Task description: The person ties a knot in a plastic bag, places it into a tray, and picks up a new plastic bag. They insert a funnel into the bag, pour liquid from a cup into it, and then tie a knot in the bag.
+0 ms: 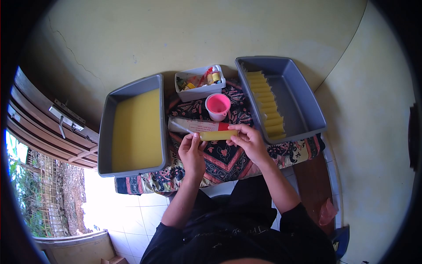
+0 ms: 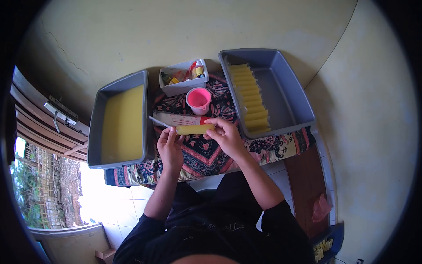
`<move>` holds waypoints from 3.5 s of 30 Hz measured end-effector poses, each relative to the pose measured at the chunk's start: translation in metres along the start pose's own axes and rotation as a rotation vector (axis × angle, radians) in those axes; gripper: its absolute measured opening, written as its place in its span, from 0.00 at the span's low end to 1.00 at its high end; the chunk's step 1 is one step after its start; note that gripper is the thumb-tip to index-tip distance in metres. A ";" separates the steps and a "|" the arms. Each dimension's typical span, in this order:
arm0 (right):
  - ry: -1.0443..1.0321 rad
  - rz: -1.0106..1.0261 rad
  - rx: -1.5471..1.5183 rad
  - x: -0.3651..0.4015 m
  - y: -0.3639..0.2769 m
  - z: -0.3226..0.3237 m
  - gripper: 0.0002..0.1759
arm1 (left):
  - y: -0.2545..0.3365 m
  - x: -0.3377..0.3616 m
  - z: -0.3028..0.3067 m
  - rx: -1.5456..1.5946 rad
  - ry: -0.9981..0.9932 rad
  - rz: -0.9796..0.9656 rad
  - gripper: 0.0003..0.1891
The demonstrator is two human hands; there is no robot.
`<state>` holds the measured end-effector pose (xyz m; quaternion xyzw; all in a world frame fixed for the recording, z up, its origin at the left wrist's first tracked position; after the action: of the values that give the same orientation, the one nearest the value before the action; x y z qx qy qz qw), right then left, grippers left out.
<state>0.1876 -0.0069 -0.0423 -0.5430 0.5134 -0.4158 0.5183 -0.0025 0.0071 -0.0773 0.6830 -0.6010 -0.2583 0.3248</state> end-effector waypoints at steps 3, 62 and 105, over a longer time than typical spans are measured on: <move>0.037 -0.013 -0.053 0.000 0.000 0.009 0.15 | -0.001 -0.001 -0.003 0.014 -0.062 0.046 0.04; 0.009 -0.128 1.144 0.011 -0.032 0.190 0.05 | -0.100 -0.008 -0.213 -1.884 -1.560 -0.398 0.16; 0.298 0.208 0.724 0.003 -0.065 0.131 0.09 | -0.017 -0.012 -0.125 -1.040 -0.695 -0.307 0.09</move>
<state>0.3251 0.0035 0.0063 -0.2045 0.4555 -0.5891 0.6353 0.0999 0.0369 -0.0082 0.3911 -0.3629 -0.7656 0.3594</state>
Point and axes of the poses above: each hand's wrist, its own x-axis away from the middle knuckle, its own z-axis out of the back of the hand, y = z × x, the point moved 5 cm from there along -x, towards the middle knuckle, and after that the axes turned 1 degree about -y, right-handed, at the moved point
